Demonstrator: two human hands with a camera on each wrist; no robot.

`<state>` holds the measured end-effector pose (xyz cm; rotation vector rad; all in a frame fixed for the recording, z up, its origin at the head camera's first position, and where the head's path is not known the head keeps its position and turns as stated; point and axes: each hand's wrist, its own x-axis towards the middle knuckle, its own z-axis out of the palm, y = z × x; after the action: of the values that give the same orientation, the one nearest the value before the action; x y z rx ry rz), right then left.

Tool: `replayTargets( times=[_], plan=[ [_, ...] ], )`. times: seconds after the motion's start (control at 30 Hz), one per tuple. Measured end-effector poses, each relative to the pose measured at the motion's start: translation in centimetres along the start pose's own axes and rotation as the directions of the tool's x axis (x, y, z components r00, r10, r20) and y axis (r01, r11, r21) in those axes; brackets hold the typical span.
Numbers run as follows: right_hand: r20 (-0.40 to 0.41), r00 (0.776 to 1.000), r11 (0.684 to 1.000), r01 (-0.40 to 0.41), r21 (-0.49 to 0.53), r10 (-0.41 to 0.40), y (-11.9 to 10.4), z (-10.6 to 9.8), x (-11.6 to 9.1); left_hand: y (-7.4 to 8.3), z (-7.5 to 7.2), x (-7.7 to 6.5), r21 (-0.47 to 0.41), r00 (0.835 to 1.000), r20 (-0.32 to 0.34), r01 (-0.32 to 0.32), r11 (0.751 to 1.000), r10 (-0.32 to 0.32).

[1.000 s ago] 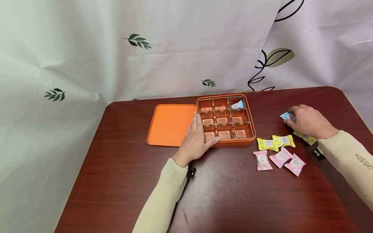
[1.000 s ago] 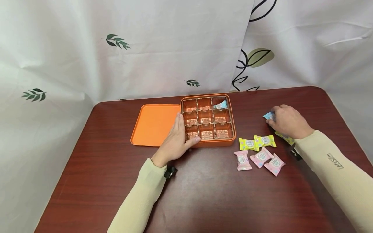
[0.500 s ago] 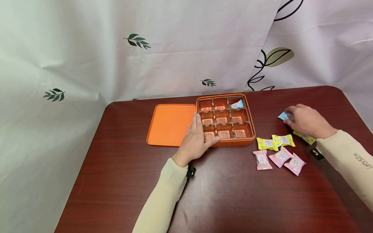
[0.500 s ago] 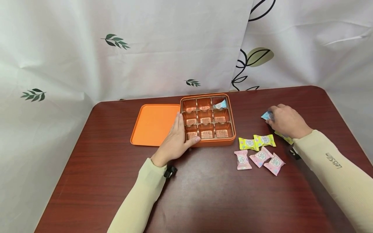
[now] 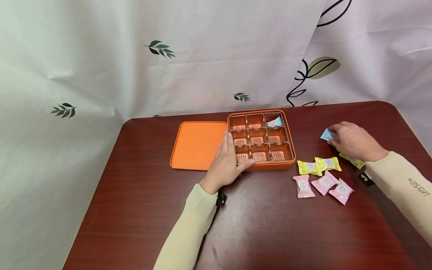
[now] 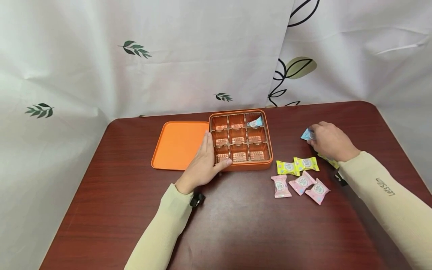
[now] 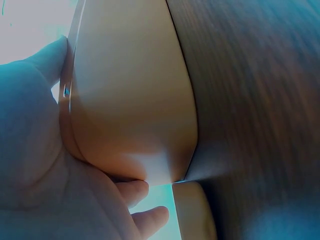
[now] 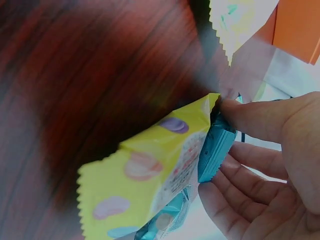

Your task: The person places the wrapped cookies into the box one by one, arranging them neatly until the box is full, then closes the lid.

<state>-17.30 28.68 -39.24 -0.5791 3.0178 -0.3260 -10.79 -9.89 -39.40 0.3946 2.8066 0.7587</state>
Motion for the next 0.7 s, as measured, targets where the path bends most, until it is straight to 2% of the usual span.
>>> replayTargets(
  times=[0.2, 0.7],
  plan=[
    [-0.011, 0.999, 0.999, 0.037, -0.004, -0.037, -0.19, -0.04, 0.08, -0.04, 0.08, 0.02, 0.001, 1.0, -0.014, -0.009, 1.0, 0.009],
    [-0.048, 0.997, 0.999, 0.052, 0.006, -0.052, -0.66, 0.17, 0.22, 0.0, 0.08, 0.05, -0.002, 1.0, -0.005, -0.002, 1.0, 0.002]
  ],
)
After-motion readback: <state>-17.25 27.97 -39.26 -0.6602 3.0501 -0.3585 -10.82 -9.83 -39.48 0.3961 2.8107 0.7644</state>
